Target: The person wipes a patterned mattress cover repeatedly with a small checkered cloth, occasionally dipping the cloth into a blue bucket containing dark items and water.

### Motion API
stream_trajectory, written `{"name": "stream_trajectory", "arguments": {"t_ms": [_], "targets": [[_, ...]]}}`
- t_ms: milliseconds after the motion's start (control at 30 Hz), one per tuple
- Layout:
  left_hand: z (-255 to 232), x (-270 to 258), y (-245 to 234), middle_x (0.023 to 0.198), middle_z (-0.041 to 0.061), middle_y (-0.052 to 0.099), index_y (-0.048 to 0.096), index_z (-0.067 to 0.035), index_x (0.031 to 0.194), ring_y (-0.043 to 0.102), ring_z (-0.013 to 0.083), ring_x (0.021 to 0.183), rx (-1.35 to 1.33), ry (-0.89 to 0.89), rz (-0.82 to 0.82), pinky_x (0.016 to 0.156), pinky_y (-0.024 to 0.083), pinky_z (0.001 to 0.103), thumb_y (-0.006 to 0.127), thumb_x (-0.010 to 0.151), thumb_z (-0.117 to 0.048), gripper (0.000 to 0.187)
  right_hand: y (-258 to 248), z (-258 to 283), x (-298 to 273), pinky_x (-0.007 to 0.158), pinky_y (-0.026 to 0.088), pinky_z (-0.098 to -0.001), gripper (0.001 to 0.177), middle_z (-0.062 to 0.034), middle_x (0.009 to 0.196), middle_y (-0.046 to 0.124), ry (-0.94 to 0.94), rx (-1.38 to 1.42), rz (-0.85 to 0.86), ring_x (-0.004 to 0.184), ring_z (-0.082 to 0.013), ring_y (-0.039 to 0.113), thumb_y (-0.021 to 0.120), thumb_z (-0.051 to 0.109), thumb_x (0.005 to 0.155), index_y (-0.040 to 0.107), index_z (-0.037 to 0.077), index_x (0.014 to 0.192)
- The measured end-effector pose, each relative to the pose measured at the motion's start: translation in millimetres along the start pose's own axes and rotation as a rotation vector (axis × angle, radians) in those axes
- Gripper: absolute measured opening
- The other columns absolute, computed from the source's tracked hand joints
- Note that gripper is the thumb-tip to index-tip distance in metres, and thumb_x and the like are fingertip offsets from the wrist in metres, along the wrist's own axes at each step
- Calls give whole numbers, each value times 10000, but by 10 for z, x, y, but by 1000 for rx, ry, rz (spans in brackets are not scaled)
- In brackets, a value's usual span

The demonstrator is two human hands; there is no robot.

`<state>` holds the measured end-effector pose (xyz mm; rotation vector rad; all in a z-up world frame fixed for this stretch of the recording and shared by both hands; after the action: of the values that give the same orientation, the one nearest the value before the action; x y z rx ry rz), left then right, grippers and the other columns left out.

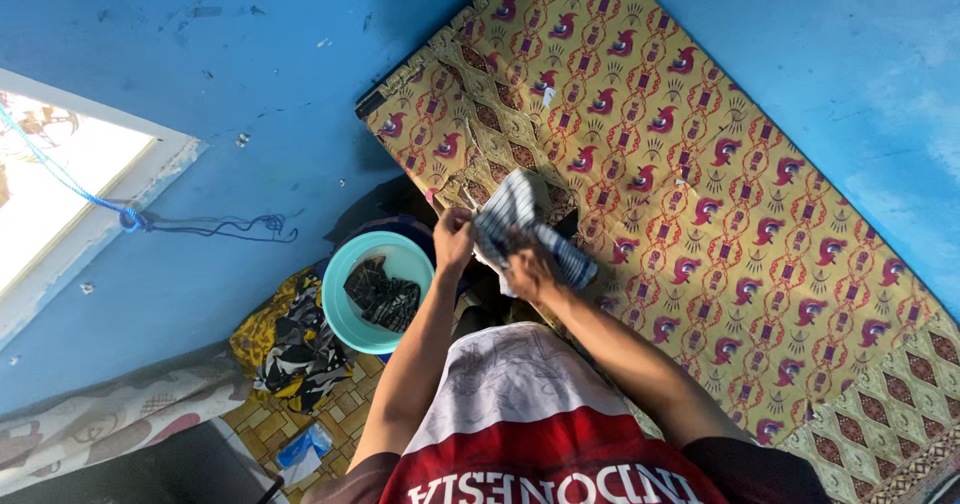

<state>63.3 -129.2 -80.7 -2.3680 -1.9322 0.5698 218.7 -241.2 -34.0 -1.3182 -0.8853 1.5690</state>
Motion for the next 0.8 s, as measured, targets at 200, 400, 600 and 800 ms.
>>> {"name": "stream_trajectory", "arguments": {"t_ms": [200,400,600,800], "targets": [[31,121,-47,749,123,704,627,-23,850,680,238,707,221,-210,-185,685,534,355,819,857,-428,447,171,-455,-25,912,512,-420,257,-137,1026,673,-16,1125,-180,952,-269,635,501,250,940,671,57,950],[-254,69,-141,738,132,660,545,-56,863,659,324,673,314,-9,-102,644,536,414,879,744,-461,539,-305,-1698,140,977,491,-489,352,-198,1080,704,724,715,-335,1111,-325,575,486,329,941,715,71,1013],[-688,149,-183,803,112,671,590,-73,824,672,325,790,487,251,-83,720,546,447,860,780,-264,333,-587,-1465,593,1203,171,-617,477,-225,1537,383,548,132,-218,1516,-412,176,483,332,1009,474,118,1435],[-1041,608,226,1521,199,399,527,-70,1416,391,400,1414,845,508,221,1151,363,523,702,867,-321,628,-143,-998,693,1251,-6,-671,709,-145,1708,255,309,205,-291,1611,-382,50,486,332,976,276,252,1648]]}}
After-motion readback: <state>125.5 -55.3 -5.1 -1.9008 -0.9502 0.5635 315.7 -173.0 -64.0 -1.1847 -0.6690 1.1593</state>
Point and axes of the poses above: each hand's wrist, its own x-axis towards the middle knuckle, its own y-axis out of the palm, z = x × y, the point moved 2 cm from there along x, towards the middle knuckle
